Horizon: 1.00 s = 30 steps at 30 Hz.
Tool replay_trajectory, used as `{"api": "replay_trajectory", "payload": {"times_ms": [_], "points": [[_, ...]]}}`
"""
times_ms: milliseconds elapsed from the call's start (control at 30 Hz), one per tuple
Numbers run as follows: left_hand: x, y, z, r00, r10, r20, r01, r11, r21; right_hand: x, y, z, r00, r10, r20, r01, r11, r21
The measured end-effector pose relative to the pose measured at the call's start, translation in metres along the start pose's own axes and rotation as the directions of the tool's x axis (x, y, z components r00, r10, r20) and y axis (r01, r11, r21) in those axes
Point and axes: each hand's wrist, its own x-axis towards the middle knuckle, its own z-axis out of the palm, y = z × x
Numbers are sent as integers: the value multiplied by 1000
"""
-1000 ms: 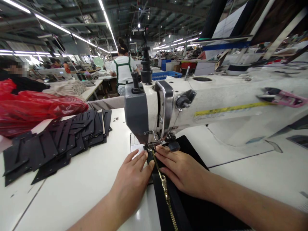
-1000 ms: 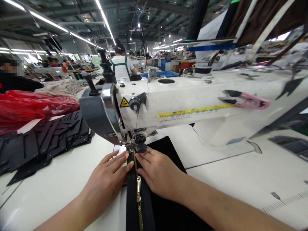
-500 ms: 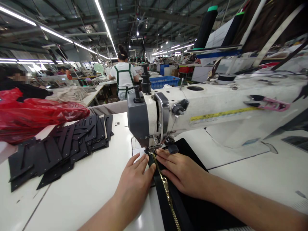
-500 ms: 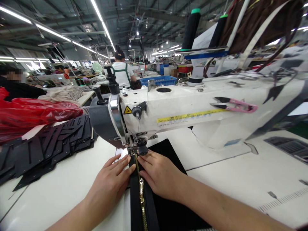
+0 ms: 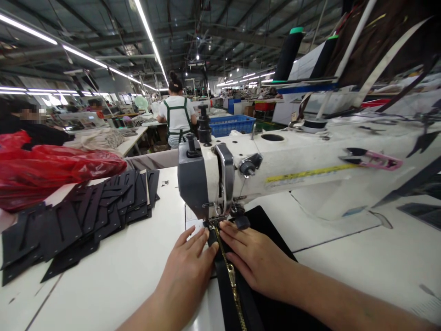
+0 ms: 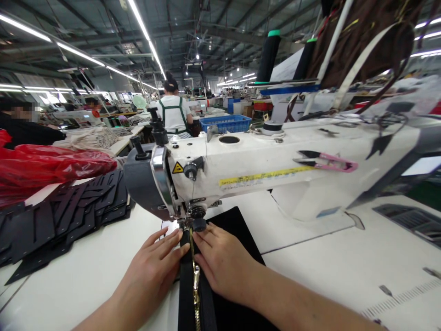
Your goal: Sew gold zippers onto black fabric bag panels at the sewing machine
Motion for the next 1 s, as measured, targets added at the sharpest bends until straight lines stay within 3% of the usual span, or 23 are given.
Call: {"api": "replay_trajectory", "payload": {"times_ms": [467,767,1000], "points": [[0,9,10,999,-4,-49,7,998,64,3,26,-8,995,-94,39,86,981,172],[3,3,8,997,20,-79,-15,998,53,4,14,-5,998,-56,-13,58,989,136],[4,0,6,999,14,-30,-13,999,32,5,10,0,999,-19,-46,24,994,110]]}}
